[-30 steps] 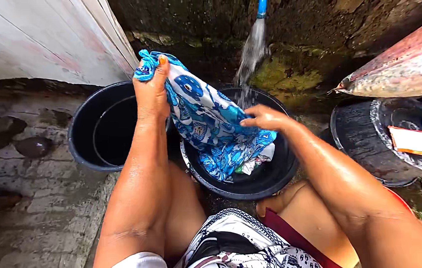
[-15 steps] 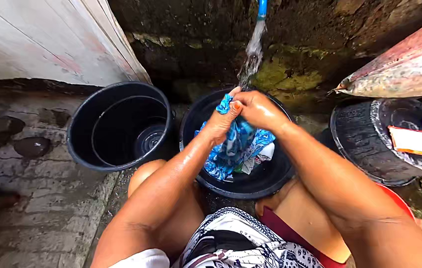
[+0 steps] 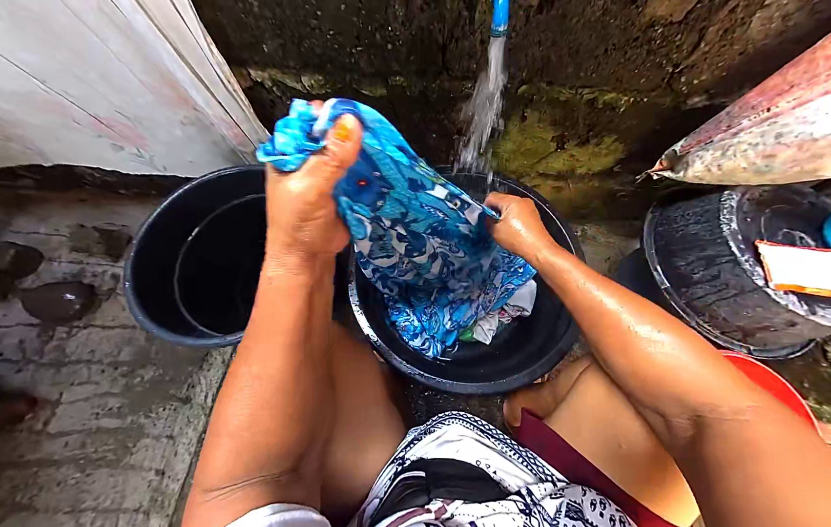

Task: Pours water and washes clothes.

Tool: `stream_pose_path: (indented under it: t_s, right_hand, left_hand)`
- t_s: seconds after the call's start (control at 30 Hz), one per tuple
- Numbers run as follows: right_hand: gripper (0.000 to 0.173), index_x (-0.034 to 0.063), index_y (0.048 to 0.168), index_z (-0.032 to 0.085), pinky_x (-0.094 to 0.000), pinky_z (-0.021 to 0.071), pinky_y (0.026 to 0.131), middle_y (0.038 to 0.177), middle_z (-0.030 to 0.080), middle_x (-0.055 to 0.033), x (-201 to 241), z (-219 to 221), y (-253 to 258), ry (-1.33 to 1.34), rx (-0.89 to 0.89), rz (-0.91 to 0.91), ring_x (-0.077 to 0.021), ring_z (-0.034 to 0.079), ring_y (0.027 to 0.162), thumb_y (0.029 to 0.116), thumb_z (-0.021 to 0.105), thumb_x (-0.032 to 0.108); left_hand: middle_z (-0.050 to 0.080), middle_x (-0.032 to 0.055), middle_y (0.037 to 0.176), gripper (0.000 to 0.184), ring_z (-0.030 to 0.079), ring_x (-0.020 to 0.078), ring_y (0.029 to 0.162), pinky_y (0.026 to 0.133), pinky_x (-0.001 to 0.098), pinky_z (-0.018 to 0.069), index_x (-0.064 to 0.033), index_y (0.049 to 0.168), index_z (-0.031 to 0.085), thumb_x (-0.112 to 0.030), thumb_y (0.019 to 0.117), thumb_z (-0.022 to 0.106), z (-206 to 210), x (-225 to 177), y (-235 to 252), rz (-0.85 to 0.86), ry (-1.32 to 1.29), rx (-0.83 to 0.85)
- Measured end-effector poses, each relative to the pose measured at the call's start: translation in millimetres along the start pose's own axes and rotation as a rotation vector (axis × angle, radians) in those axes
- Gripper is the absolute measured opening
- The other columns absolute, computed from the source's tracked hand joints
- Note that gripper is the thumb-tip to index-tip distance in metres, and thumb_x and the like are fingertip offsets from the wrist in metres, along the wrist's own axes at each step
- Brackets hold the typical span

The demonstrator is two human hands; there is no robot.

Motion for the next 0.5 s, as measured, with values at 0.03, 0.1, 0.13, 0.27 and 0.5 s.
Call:
stream_pose_path:
  t_s: [0.03,0.1,0.13,0.27,0.5]
  right_hand:
    - [0.022,0.0003,0.112,0.069,-0.0670,0.0504,0.088,0.103,0.071,-0.0248,-4.4,-5.4,3.0,0.008,0.011,0.039,-0.0440,0.068,0.101,0.0928,0.067,0.011]
    - [0.020,-0.0006,0.107,0.070,-0.0592,0.0535,0.082,0.098,0.070,-0.0206,-1.3,-27.7,5.4,0.154,0.020,0.041,-0.0354,0.068,0.091,0.0884,0.072,0.007]
    - [0.014,0.0004,0.098,0.070,-0.0481,0.0559,0.073,0.088,0.069,-0.0140,3.6,-43.7,2.7,0.288,0.006,0.009,-0.0247,0.066,0.079,0.0847,0.073,0.003]
    - [0.017,0.0157,0.086,0.065,-0.0237,0.0590,0.069,0.079,0.068,0.0085,43.5,-147.5,-25.3,0.736,-0.168,-0.318,-0.0024,0.065,0.072,0.0822,0.073,0.001]
    - [0.011,0.0131,0.086,0.064,-0.0243,0.0583,0.063,0.077,0.069,0.0058,22.3,-134.8,-22.7,0.758,-0.024,-0.174,-0.0040,0.065,0.067,0.0882,0.067,0.002]
  left_hand:
    - [0.074,-0.0075,0.091,0.011,0.071,0.0067,0.087,0.082,0.0290,0.0617,-0.0215,0.100,0.065,-0.011,0.0980,0.063,-9.1,-1.5,2.6,0.027,0.003,-0.022]
    - [0.073,-0.0052,0.091,0.008,0.072,0.0098,0.087,0.083,0.0321,0.0616,-0.0191,0.101,0.062,-0.011,0.0999,0.059,-32.6,3.5,8.7,0.029,0.056,-0.105]
    - [0.073,-0.0028,0.092,0.006,0.072,0.0123,0.089,0.085,0.0346,0.0616,-0.0166,0.103,0.060,-0.011,0.1015,0.058,-46.3,7.7,11.0,0.015,0.084,-0.150]
    - [0.074,-0.0025,0.094,0.007,0.073,0.0127,0.091,0.087,0.0355,0.0620,-0.0143,0.106,0.060,-0.011,0.0994,0.062,-67.9,14.8,15.3,0.013,0.163,-0.217]
    - [0.072,-0.0001,0.096,0.007,0.072,0.0142,0.091,0.086,0.0367,0.0619,-0.0115,0.110,0.058,-0.015,0.1043,0.057,-58.8,30.7,21.2,-0.051,0.146,-0.196]
Point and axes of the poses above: each hand's wrist, its own y-axis towards the middle knuckle, its own z-axis out of the palm, x = y × z, the point moved 4 cm from there along y, towards the middle knuckle
